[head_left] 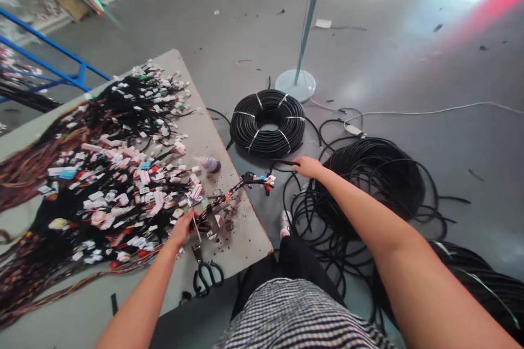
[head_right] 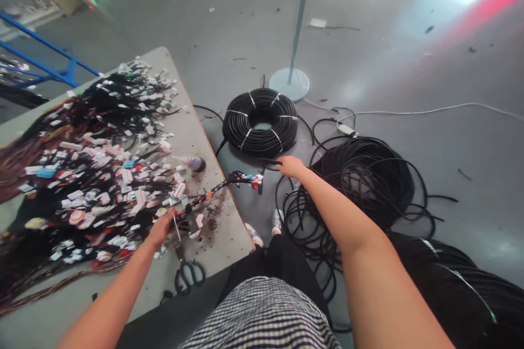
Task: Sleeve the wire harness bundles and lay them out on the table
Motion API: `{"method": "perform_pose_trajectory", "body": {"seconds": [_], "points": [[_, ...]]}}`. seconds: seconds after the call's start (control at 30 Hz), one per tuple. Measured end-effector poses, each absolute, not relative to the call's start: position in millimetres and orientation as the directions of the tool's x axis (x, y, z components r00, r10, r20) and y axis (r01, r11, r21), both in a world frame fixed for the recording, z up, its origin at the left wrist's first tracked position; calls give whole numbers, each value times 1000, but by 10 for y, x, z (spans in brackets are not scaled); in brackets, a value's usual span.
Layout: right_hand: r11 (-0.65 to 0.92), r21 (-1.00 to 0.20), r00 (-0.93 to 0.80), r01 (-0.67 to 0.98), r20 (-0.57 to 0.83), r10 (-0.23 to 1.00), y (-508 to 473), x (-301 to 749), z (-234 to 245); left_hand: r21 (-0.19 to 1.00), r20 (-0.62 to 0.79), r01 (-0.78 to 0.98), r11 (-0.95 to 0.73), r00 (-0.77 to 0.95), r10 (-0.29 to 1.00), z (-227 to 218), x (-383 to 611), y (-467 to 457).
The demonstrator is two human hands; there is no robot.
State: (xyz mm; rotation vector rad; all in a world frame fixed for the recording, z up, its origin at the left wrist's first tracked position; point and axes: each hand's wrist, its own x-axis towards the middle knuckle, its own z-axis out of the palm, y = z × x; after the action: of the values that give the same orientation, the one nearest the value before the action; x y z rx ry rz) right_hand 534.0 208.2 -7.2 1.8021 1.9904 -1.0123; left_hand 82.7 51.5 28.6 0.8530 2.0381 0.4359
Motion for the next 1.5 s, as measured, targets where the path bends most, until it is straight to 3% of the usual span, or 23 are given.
{"method": "perform_pose_trajectory", "body": {"seconds": [0.1,0.17,0.27,0.37,0.43,0.47,0.53,0.6,0.73,0.83,0.9,1.0,1.07,1.13,1.2,1.27,1.37,1.5], "points": [[48,-455,-321,889,-547,773,2225,5074,-84,615,-604,366,699,-351,716,254,829,536],[26,-470,-313,882,-544,779,2191,5056,-79,642,-555,409,648,-336,761,237,816,541],[-64,-354,-186,933,-625,758,1991,5291,-108,592,-415,545,594,-426,804,314,798,460],[-143,-215,-51,966,-701,711,1779,5713,-225,468,-53,704,534,-581,812,553,939,243],[-180,-109,45,978,-729,683,1724,5975,-337,454,162,795,402,-518,840,735,1259,108],[-179,-77,65,981,-736,673,1730,6073,-395,475,191,826,303,-433,881,799,1508,81],[-122,-101,6,987,-748,664,1802,6178,-493,571,109,815,96,-191,975,816,2157,164],[-10,-254,-185,967,-733,654,1919,6181,-549,669,-45,744,-1,42,998,641,2901,458],[76,-631,-523,772,-564,639,2169,6212,-563,666,-352,741,87,210,912,-179,4054,1399],[-27,-772,-560,635,-484,672,2355,6518,-646,600,-642,769,220,300,706,-884,4385,1915],[-119,-739,-493,663,-550,674,2473,6836,-790,464,-838,792,397,248,485,-1272,4419,2044],[-248,-484,-218,839,-718,661,2603,7333,-1090,200,-972,759,620,72,226,-1703,4333,2051],[-264,-300,-13,917,-683,730,2630,7603,-1296,109,-983,707,698,-26,179,-1929,4232,2071],[-286,-220,108,933,-585,804,2585,7776,-1493,65,-972,656,752,-129,196,-2142,4111,2177],[-356,-225,162,907,-593,788,2444,7814,-1684,13,-944,600,800,-256,208,-2357,3978,2363],[-444,-272,137,854,-706,695,2192,7689,-1864,-45,-908,557,829,-368,198,-2562,3838,2584],[-545,-343,-4,765,-848,529,1660,7248,-2057,-116,-878,525,843,-452,160,-2785,3609,2874],[-573,-423,-176,702,-883,436,1027,6589,-2083,-133,-850,549,825,-491,190,-2808,3256,3125]]}}
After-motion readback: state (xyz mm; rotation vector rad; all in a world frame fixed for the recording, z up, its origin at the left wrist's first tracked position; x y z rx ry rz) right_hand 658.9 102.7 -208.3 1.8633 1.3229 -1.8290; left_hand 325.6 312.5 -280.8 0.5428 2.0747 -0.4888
